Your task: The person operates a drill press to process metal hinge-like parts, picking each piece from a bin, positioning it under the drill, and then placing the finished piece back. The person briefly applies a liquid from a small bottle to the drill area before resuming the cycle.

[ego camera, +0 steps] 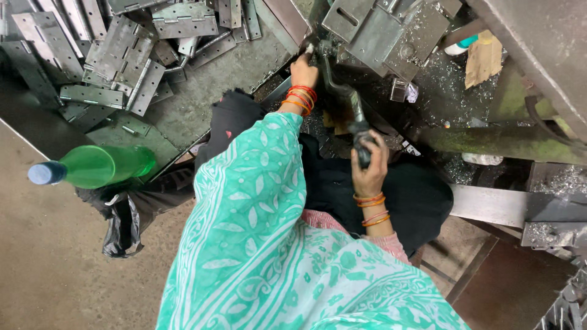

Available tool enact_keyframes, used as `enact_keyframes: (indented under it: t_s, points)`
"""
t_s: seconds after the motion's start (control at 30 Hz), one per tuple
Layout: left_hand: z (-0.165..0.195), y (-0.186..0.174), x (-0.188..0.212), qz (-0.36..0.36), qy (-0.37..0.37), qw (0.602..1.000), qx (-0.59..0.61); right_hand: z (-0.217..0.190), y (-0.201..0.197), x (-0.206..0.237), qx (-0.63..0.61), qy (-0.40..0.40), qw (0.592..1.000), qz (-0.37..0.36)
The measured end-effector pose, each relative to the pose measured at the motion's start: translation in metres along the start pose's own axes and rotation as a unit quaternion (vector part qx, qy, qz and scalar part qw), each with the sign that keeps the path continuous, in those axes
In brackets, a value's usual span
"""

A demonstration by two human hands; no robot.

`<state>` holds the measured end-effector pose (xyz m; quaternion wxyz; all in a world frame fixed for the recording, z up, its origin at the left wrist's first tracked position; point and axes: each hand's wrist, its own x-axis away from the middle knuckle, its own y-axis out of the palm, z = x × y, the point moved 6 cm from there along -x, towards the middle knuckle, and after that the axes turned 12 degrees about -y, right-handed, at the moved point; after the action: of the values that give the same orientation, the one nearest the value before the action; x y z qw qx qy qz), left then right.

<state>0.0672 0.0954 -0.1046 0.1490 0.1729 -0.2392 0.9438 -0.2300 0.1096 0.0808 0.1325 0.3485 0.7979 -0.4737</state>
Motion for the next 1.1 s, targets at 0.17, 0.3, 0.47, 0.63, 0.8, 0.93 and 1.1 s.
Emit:
enact_keyframes:
  t_s: [0.17, 0.3, 0.47, 0.63, 0.8, 0.93, 1.1]
  points:
    - [0.003, -0.020, 0.024, 0.071, 0.038, 0.997, 0.009, 0.014, -0.016, -0.076, -0.021, -0.010, 0.999, 0.049]
    - [-0.004, -0.030, 0.055, 0.026, 0.050, 0.992, 0.117, 0.014, -0.014, -0.080, -0.010, -0.027, 0.996, 0.080]
    - [0.014, -0.081, 0.110, -0.057, 0.108, 0.971, 0.204, 0.008, 0.003, -0.010, -0.021, -0.029, 0.998, 0.054]
    - [0.041, -0.175, 0.151, -0.009, 0.244, 0.943, 0.225, 0.019, 0.003, 0.007, -0.020, -0.032, 0.999, 0.015]
    - [0.012, -0.252, 0.112, 0.128, 0.210, 0.957, 0.154, 0.042, -0.015, -0.077, -0.022, -0.049, 0.998, 0.024]
    - [-0.035, -0.291, 0.082, 0.250, 0.221, 0.941, -0.051, 0.041, -0.021, -0.119, -0.021, -0.061, 0.998, 0.027]
    - [-0.071, -0.324, 0.041, 0.301, 0.181, 0.918, -0.184, 0.032, -0.017, -0.064, -0.063, -0.006, 0.997, 0.051]
